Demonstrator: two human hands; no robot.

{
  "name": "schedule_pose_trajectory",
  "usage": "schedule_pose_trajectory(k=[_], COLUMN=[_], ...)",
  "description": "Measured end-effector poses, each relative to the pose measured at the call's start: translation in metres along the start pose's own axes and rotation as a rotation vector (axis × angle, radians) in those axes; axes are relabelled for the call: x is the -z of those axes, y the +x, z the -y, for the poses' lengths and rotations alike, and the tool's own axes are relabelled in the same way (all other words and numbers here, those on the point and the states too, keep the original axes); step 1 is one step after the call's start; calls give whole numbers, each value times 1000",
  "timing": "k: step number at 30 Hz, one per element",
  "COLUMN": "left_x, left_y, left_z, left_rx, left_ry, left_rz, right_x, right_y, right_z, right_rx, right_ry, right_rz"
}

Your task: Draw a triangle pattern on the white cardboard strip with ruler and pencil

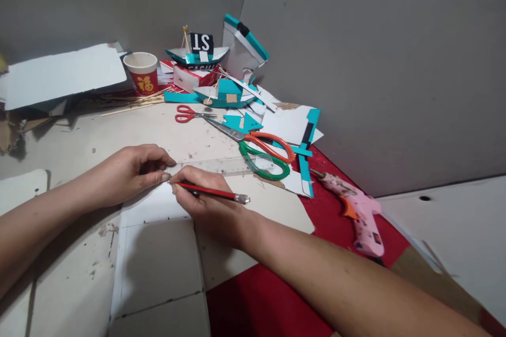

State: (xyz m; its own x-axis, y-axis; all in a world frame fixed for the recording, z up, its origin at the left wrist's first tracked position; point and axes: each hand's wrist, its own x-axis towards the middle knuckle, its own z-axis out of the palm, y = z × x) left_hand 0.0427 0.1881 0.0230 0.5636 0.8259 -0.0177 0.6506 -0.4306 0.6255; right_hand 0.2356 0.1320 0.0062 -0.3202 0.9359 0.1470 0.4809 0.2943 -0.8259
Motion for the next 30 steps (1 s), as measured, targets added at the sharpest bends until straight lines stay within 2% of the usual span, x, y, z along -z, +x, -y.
schedule_pose_trajectory(k=[15,23,25,27,29,30], left_x=[0,1,2,3,3,3], left_y=[0,0,-1,-2,-2,-2], left_z=[1,0,0,0,1,1], left_rx=[-18,-18,-16,-23,-17,-2], left_ry=[14,31,26,-6,-62,-89], left_rz=[-5,-2,3,10,4,-1], right_x=[1,1,6,16,31,38], right_y=[0,-2,-4,-3,0,3], right_z=[-2,-1,-1,-2,-5,-8], right_rx=[-14,-26,-19,15,77,110], right_ry=[5,114,196,219,98,-21], right_rz=[12,1,-32,-134,-263,-287])
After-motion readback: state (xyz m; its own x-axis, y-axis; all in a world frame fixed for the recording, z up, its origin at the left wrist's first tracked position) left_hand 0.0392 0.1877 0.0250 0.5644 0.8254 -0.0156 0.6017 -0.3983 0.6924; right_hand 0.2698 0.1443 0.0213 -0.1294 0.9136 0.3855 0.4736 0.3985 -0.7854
